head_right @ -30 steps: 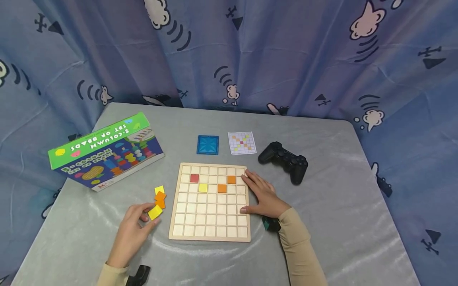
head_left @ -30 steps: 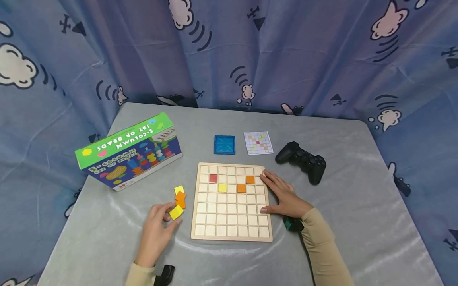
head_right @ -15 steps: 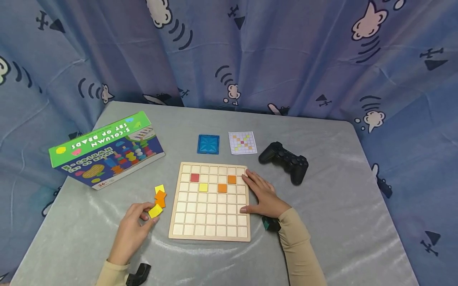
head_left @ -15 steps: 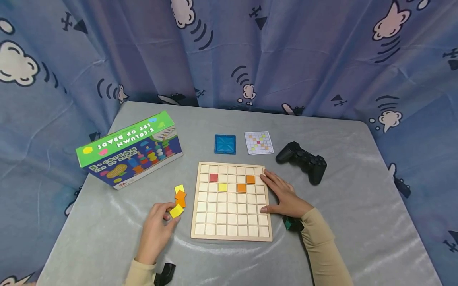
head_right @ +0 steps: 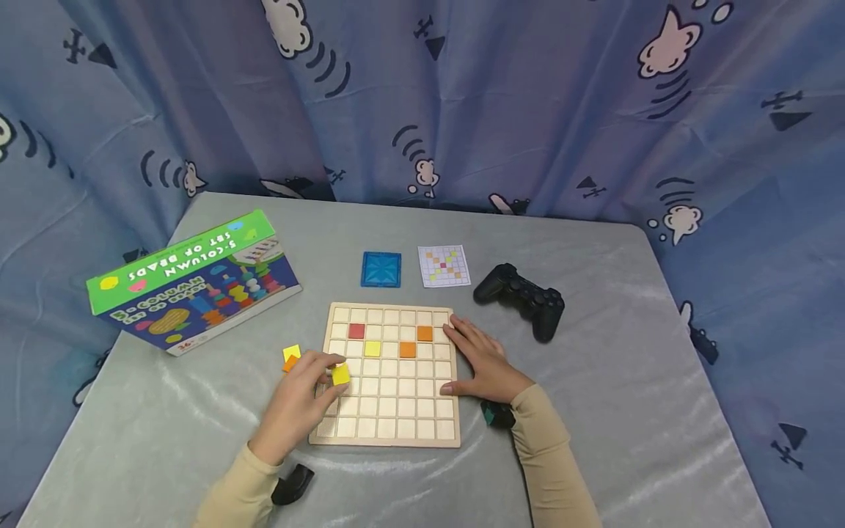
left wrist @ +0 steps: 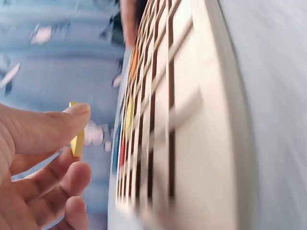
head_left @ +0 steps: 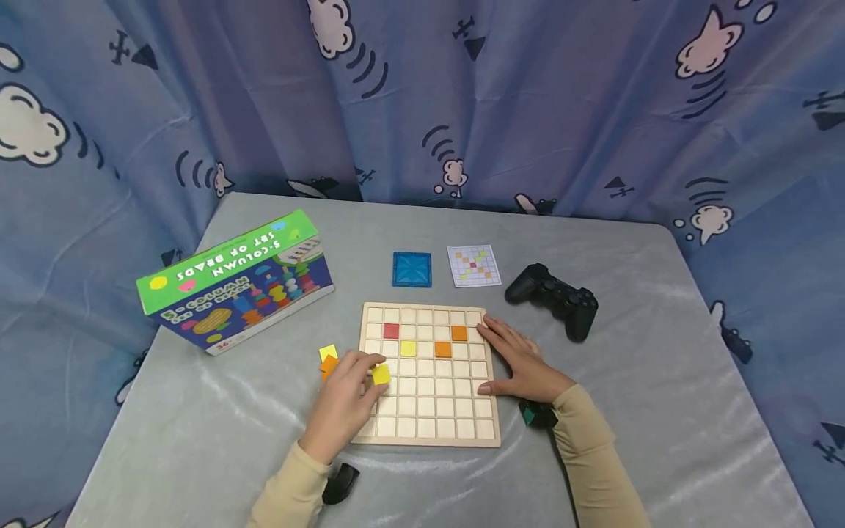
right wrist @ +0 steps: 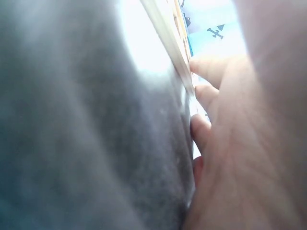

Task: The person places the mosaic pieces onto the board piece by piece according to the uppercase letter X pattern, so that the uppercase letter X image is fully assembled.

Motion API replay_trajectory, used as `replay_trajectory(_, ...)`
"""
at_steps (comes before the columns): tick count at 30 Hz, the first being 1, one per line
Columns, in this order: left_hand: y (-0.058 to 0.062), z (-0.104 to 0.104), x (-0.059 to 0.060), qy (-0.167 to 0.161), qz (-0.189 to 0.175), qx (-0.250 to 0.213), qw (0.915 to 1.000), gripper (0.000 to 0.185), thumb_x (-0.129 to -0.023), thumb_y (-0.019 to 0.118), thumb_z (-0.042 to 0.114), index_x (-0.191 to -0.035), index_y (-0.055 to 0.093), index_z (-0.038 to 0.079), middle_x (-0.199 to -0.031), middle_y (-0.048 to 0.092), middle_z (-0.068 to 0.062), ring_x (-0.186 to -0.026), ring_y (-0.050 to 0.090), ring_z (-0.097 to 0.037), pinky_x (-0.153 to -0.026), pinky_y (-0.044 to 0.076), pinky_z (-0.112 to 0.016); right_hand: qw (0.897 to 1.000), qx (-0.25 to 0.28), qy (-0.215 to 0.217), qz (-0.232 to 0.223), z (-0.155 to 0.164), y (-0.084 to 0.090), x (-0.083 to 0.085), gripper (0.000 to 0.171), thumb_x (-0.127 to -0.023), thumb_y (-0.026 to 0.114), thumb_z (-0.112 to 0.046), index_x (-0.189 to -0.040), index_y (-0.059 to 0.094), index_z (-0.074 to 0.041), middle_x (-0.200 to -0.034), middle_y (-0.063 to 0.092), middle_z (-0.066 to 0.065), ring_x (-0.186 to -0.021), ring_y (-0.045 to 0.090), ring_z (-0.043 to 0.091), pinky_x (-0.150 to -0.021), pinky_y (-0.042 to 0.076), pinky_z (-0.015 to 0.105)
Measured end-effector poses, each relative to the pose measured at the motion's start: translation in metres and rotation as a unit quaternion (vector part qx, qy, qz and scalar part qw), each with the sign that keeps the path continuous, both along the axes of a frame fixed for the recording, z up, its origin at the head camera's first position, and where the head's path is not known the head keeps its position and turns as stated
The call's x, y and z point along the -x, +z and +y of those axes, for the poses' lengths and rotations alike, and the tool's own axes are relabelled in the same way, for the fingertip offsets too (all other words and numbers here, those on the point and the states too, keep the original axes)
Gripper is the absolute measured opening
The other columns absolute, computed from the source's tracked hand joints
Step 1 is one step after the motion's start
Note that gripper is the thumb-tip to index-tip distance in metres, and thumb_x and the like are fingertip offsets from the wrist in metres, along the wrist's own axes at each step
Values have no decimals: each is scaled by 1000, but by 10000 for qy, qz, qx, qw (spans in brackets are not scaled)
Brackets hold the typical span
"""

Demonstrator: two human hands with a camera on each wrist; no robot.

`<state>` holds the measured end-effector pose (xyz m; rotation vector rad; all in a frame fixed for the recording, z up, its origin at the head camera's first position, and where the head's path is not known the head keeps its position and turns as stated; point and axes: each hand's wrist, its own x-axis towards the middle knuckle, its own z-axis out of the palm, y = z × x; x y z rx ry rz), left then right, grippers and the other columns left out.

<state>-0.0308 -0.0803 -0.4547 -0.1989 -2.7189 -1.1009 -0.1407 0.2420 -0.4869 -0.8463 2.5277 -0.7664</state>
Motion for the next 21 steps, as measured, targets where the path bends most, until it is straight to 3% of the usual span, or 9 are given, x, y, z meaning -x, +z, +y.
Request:
replay_trajectory(4, 2, 21, 15, -367, -108, 165, 9991, 33, -78, 80, 13, -108, 65, 11, -98, 58, 1, -75, 50, -9, -67, 46, -23, 10000, 6, 10, -36, -2, 0, 0, 104, -76, 75, -52, -155, 15, -20, -162, 5, 4, -147, 4, 34, -107, 10, 63)
replay_trajectory(11, -7, 39, 39, -832, -439, 527, 9942, 27, -78, 80, 15, -102, 68, 10, -95, 59, 0, -80, 52, -12, -74, 49, -28, 10000, 2, -17, -90, -3, 1, 0, 104, -77, 74, -53, -155, 14, -21, -162, 4, 3, -147, 3, 33, -107, 9, 62)
replay_trajectory(21, -15, 45, 48, -1049, -563, 446, 9919, 26, -77, 80, 14, -100, 69, 10, -95, 59, -1, -79, 57, -13, -72, 50, -28, 10000, 58, -51, -49, -1, 1, -1, 104, -76, 75, -53, -154, 16, -20, -162, 5, 5, -147, 5, 34, -107, 10, 62)
